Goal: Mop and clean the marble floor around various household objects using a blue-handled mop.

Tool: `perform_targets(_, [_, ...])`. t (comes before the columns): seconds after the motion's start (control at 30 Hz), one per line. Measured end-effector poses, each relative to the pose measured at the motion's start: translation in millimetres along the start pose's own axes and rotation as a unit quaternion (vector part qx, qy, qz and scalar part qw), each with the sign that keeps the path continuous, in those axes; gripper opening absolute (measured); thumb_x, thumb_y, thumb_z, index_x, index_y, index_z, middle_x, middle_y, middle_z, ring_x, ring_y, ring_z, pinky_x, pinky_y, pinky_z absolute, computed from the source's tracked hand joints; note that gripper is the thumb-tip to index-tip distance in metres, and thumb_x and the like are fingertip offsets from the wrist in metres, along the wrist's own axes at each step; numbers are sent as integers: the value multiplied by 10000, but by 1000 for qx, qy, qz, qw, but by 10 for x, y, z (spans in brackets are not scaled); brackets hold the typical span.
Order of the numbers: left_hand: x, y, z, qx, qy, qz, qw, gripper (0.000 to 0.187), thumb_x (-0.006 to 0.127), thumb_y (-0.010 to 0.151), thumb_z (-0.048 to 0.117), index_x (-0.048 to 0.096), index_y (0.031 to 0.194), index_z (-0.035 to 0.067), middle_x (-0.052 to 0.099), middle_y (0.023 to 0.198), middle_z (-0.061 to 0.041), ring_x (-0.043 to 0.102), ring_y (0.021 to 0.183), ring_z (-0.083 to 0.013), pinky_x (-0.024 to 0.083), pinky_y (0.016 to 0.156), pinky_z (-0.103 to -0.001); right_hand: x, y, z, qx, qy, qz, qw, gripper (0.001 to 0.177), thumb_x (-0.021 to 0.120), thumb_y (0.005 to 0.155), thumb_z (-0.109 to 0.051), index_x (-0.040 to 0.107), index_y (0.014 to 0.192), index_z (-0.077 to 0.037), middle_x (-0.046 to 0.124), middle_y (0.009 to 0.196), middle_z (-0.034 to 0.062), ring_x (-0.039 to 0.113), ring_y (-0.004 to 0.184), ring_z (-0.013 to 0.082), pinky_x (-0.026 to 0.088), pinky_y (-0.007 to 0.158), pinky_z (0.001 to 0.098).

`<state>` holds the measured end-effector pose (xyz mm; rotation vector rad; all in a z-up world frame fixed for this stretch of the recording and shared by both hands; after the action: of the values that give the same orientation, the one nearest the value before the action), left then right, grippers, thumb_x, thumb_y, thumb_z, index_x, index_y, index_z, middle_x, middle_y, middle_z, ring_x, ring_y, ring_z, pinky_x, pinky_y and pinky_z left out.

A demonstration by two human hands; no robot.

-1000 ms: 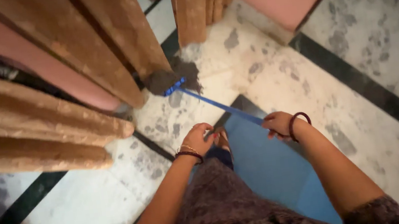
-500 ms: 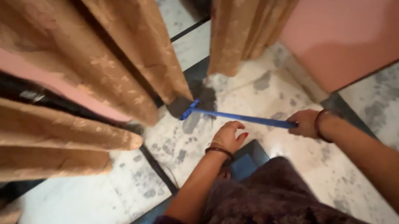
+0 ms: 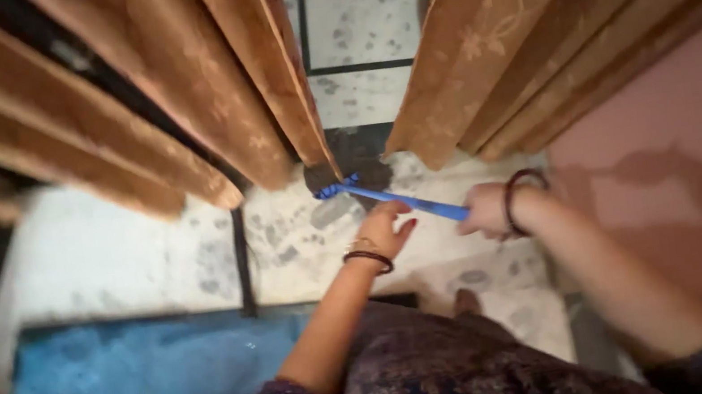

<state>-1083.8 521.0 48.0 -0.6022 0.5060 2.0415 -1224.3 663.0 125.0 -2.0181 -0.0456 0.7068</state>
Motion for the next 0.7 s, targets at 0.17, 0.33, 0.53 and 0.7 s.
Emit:
perform_targets(0.17, [415,-435,502,-108,-3,89,990,293,743,866,269,711,1081,74,727,1091,-139,698,991,-321,567,864,-411,110,-19,562,-49,-15,-22,998,345,738,885,-292,653,775,24,575,568,99,523,440,225,420,426,394])
perform_targets(0.33, [819,-851,969,-175,46,107,978,289,748,867,272,717,1087,87,724,1080,-142,694,1000,-310,557,876,-411,170,-54,1094,-68,2,-38,997,351,715,923,-298,632,773,8,588,583,84,525,451,199,436,432,380])
perform_targets(0.53, [947,-1103,1315,-189,69,163,966,291,740,863,274,710,1088,92,726,1093,-126,697,988,-300,561,870,-404,353,-49,1327,-107,-24,-22,994,430,715,933,-346,627,749,32,594,558,95,531,435,211,429,427,376])
perform_targets(0.7, [1003,-1623,1695,-181,82,222,955,299,733,869,267,698,1097,77,718,1088,-146,691,986,-310,553,872,-417,894,260,1751,-153,-137,14,979,298,642,883,-245,730,843,37,689,637,184,664,519,270,506,505,412])
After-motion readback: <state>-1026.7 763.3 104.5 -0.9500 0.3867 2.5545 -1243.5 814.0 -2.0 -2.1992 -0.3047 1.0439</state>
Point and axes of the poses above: each hand's wrist, its own y-axis towards the middle knuckle, its own x-axis out of the palm, z = x × y, the point moved 8 cm from there along y, towards the middle knuckle
